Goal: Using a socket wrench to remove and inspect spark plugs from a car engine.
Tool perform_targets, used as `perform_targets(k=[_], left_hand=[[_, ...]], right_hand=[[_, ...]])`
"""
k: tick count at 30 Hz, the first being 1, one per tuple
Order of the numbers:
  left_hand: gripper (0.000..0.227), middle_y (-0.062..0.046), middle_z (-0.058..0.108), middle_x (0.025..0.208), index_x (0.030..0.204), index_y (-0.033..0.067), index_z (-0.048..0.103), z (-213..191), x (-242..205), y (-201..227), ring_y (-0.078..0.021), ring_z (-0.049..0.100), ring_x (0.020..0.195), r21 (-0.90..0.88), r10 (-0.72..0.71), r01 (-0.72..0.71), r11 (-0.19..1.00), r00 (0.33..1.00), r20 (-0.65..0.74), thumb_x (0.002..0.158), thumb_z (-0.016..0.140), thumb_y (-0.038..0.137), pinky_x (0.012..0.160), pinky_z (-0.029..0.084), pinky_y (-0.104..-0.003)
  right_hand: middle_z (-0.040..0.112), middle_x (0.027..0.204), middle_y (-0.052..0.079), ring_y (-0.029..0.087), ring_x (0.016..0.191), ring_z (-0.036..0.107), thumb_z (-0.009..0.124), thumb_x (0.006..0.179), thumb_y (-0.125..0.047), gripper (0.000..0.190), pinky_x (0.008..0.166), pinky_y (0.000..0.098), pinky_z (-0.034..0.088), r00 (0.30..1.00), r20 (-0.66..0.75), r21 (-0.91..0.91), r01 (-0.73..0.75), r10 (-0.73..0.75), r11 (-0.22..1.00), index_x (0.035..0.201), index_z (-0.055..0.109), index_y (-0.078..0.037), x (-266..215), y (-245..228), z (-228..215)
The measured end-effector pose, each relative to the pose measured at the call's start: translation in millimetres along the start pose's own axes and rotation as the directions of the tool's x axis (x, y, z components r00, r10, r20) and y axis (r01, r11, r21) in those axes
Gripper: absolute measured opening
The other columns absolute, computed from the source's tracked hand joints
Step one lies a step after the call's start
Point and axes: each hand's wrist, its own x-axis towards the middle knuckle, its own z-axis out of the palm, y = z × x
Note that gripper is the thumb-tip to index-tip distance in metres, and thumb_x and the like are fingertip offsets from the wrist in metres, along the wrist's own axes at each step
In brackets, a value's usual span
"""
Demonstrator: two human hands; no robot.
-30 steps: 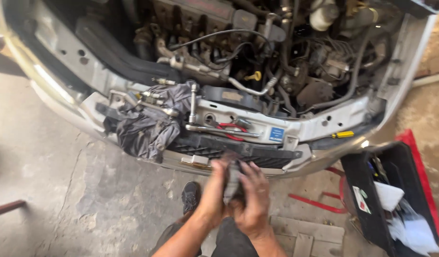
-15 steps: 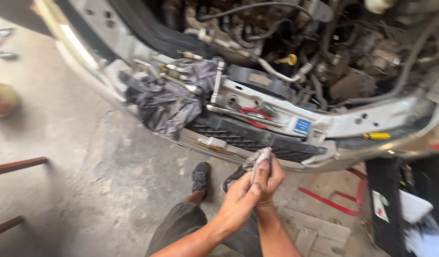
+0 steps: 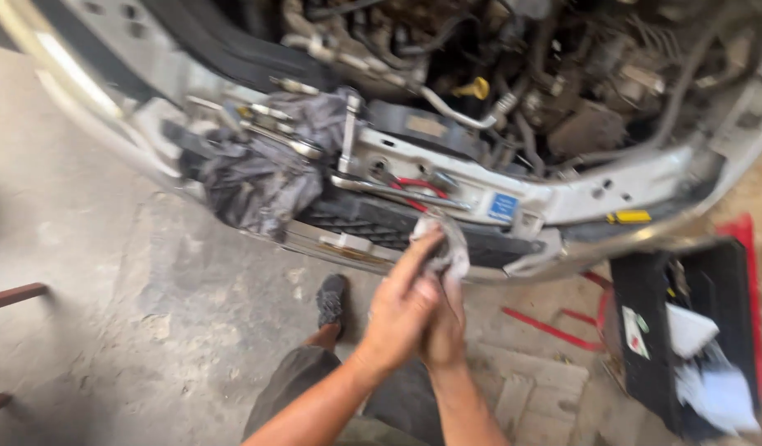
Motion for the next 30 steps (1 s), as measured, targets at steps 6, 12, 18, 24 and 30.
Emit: perform_targets(k=[6,12,18,24,30], left_hand=[[0.056,-0.024,0.066,0.135,0.144,0.0028,0.055,5.4,2.6,-23.4,-0.034,0.061,0.124,-0.592,-0.596,0.385,0.707,0.776,-0.206,0.098,0.05,0.035,0.108,0.042,-0.05],[0.039,-0.012,0.075,0.105,0.126,0.0029,0.069,17.6,-4.7,-51.8,-0.025,0.07,0.089,-0.61,-0.666,0.481,0.63,0.738,-0.106,0.091,0.071,0.018,0.08,0.057,-0.041],[0.026,-0.017,0.075,0.088,0.112,0.0005,0.072,23.1,11.0,-63.9,-0.0245,0.074,0.08,-0.615,-0.59,0.377,0.692,0.786,-0.182,0.096,0.068,0.02,0.072,0.061,-0.038],[0.019,-0.011,0.076,0.082,0.102,0.0095,0.08,-8.3,10.9,-54.3,-0.0122,0.063,0.082,0.223,-0.224,0.326,0.919,0.895,-0.385,0.099,0.067,0.022,0.075,0.055,-0.039],[0.021,-0.005,0.067,0.095,0.113,0.0143,0.072,0.5,19.8,-75.8,-0.0166,0.058,0.09,-0.125,-0.414,0.396,0.91,0.845,-0.339,0.102,0.061,0.028,0.076,0.056,-0.038]], right_hand=[[0.05,0.155,0.014,0.024,0.138,0.05,0.045,0.103,-0.043,0.06,0.117,0.0405,0.039,0.895,-0.299,0.589,-0.099,0.33,0.802,0.152,0.047,-0.01,26.0,-15.6,38.5],[0.049,0.153,0.02,0.027,0.14,0.046,0.057,0.097,-0.027,0.063,0.119,0.0419,0.034,0.989,-0.02,-0.078,0.147,-0.149,0.986,0.153,0.044,-0.004,9.6,-60.4,24.5],[0.068,0.113,0.014,0.017,0.102,0.062,0.083,0.08,-0.026,0.058,0.094,0.0365,0.054,0.991,-0.108,-0.096,0.066,-0.076,0.993,0.127,0.066,0.002,31.3,-30.5,-39.1],[0.063,0.087,0.0,0.008,0.077,0.057,0.08,0.086,-0.014,0.026,0.07,0.022,0.047,0.921,-0.379,-0.074,0.064,-0.088,0.995,0.108,0.068,-0.009,33.6,-13.6,-79.7],[0.066,0.09,0.002,0.009,0.085,0.059,0.078,0.088,-0.021,0.026,0.077,0.0251,0.051,0.955,-0.292,0.021,0.058,-0.049,0.998,0.109,0.069,-0.008,27.0,-32.5,-65.7]])
